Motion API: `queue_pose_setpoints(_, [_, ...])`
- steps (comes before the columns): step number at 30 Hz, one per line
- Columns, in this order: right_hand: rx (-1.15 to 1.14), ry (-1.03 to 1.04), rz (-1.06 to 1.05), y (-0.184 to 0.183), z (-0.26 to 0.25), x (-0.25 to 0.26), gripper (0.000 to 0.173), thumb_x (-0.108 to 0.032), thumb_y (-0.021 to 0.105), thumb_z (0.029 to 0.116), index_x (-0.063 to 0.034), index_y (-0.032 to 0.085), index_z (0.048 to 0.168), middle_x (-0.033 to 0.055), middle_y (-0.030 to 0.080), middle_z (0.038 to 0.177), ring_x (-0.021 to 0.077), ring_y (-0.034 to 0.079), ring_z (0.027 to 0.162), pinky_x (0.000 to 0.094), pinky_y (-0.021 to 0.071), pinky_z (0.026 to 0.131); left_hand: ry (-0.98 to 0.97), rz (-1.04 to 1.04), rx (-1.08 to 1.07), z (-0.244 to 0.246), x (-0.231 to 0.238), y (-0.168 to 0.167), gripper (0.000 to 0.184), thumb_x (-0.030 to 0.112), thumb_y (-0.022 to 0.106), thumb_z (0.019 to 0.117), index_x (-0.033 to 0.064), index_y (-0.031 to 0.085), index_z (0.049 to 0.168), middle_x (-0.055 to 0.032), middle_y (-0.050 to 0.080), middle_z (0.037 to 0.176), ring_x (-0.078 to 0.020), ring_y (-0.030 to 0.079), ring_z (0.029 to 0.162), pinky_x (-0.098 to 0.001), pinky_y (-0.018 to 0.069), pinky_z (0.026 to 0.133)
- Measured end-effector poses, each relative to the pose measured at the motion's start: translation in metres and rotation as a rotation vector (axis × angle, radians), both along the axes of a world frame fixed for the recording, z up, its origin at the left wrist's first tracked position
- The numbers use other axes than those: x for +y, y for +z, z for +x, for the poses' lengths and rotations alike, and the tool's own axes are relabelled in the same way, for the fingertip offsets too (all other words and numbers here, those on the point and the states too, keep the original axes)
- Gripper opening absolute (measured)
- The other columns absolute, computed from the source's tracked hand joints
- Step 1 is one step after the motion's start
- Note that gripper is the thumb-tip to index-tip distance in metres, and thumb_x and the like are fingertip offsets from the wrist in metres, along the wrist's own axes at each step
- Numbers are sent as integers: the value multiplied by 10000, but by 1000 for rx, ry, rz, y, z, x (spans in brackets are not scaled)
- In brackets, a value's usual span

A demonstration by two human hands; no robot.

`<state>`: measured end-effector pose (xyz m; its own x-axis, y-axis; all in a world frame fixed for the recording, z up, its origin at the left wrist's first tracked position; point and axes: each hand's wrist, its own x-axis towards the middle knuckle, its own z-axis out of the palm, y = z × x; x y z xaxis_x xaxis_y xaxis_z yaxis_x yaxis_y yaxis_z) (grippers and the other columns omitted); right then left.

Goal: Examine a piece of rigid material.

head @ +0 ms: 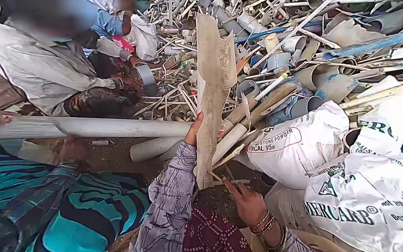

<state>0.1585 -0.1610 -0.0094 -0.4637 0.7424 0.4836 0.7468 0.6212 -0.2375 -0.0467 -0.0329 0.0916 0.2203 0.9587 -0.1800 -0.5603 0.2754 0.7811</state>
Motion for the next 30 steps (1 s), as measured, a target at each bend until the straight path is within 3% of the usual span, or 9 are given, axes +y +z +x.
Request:
queue_pose_setpoints(5, [38,-12,111,-3,0,14,326,-109,533,872,-58,800,1052,217,724,870,339,674,553,411,504,436,-37,-16,13,6,-2,-6,688,569,70,1055,85,517,1253,-129,720,930,-248,732,818,-343,605,663])
queue_pose_setpoints(7, [52,-38,212,-1,0,28,335,-123,493,912,-55,797,1037,202,721,829,339,678,587,413,505,477,-60,-24,30,14,-3,-5,681,561,60,1062,99,532,1229,-112,721,903,-222,731,785,-323,606,646])
queue_pose_setpoints(10, [20,41,278,-13,10,19,326,-155,477,934,-107,797,980,126,688,734,272,641,555,365,484,476,-116,-20,18,13,3,-7,731,575,47,1053,47,498,1280,-148,712,948,-243,723,818,-334,597,686])
queue_pose_setpoints(14, [0,31,233,-16,12,11,306,-132,516,911,-125,801,1023,131,710,791,298,684,646,375,532,547,-74,-28,-6,9,0,-2,686,563,73,1059,77,516,1252,-117,708,891,-227,714,779,-339,594,682])
queue_pose_setpoints(17, [30,-28,273,-10,8,30,322,-65,522,864,-110,807,1006,154,730,828,357,699,739,426,513,578,-134,8,24,10,1,-10,713,552,43,1052,58,510,1264,-129,721,961,-227,730,828,-326,600,686])
queue_pose_setpoints(21, [-3,55,295,-21,15,20,296,-84,524,866,-171,787,969,102,712,805,297,680,722,396,486,564,-112,-17,18,11,2,-7,712,551,41,1054,49,491,1285,-142,704,969,-230,711,814,-331,587,686])
queue_pose_setpoints(25, [12,-36,248,-7,10,29,316,-35,556,822,-119,806,997,161,737,865,377,702,774,466,504,607,-112,-4,11,12,0,-10,717,585,74,1044,62,489,1306,-149,712,977,-252,728,833,-356,605,701])
queue_pose_setpoints(30, [13,23,331,-23,18,23,299,-98,491,910,-212,753,998,86,685,821,285,647,767,425,451,682,-80,-42,21,14,-3,-1,708,559,32,1061,73,496,1284,-130,694,940,-230,705,806,-339,586,682])
